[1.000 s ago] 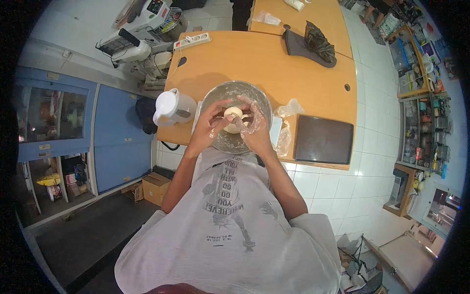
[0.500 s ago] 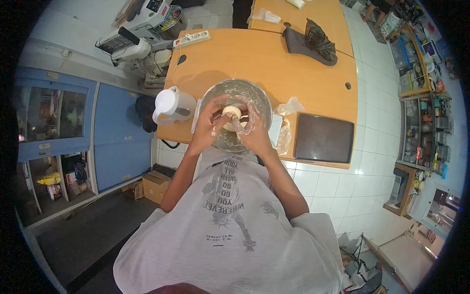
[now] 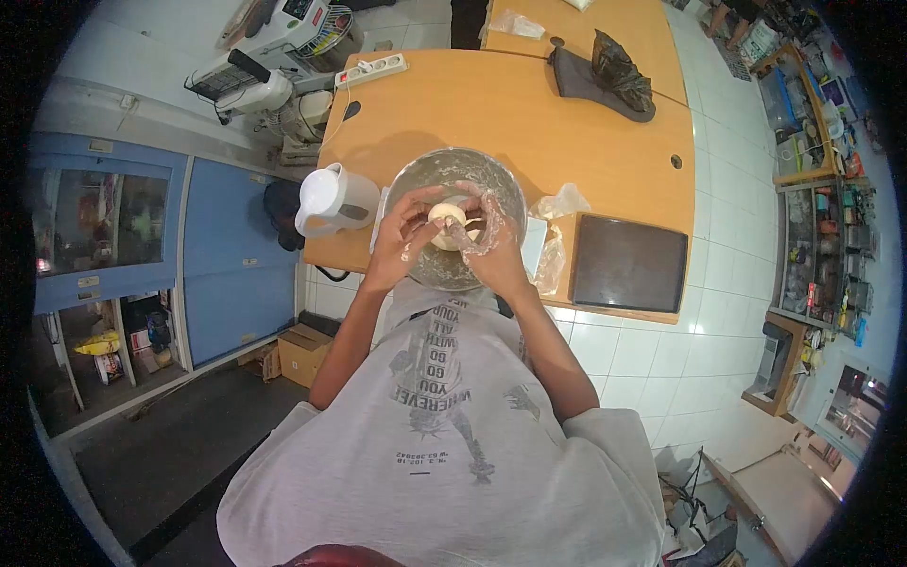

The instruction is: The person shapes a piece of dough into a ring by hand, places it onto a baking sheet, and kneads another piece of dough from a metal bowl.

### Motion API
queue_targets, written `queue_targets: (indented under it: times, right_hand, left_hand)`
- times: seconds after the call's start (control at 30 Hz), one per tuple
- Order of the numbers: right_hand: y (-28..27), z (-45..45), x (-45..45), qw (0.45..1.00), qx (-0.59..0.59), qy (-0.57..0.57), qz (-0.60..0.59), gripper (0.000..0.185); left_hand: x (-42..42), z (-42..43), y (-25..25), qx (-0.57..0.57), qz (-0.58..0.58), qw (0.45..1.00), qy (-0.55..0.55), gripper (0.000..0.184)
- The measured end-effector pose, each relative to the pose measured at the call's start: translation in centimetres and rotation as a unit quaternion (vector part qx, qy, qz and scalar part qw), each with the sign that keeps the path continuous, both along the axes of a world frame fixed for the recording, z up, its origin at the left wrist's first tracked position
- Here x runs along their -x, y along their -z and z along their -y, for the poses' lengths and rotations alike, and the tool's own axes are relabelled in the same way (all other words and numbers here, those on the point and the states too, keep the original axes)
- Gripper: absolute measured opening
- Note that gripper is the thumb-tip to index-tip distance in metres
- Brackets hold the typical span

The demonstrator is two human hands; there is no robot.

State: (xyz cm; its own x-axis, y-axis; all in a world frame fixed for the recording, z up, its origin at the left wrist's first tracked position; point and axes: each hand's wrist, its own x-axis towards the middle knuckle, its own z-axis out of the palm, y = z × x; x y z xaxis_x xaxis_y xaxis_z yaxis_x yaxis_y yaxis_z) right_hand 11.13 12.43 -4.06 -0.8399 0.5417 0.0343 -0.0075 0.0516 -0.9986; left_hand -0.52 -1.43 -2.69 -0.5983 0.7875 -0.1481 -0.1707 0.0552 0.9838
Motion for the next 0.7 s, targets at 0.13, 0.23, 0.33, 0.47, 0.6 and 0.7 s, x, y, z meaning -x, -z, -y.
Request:
queue_targets:
  times: [0.13, 0.23, 0.33, 0.47, 0.6, 0.7]
  right_hand:
    - [-0.8, -0.1, 0.2, 0.999, -0.001, -0.019, 0.04, 0.052]
    - [-1.0, -0.2, 0.3, 0.997, -0.075, -0.017, 0.017, 0.053]
    - [-1.1, -0.4, 0.3, 0.999, -0.041, -0.016, 0.03, 0.054]
    - [-0.1, -0.3, 0.3, 1.0, -0.008, -0.006, 0.001, 0.054]
    - [0.1, -0.1, 0.2, 1.0, -0.012, -0.002, -0.001, 0.054]
    - [0.0, 0.1, 0.1, 0.999, -0.045, 0.004, 0.01, 0.056]
  left_hand:
    - [0.0, -0.4, -0.2, -0.008, 0.006, 1.0, -0.009, 0.05]
    - [0.1, -0.5, 0.0, -0.013, 0.006, 1.0, 0.003, 0.05]
    - [0.3, -0.5, -0.3, 0.002, 0.008, 1.0, 0.015, 0.05]
    - [0.5, -0.3, -0.7, 0.012, -0.014, 0.999, 0.036, 0.048]
    - [0.7, 0.0, -0.2, 0.021, -0.017, 0.998, 0.051, 0.047]
    - [0.8, -0.2, 0.0, 0.034, -0.084, 0.994, 0.062, 0.048]
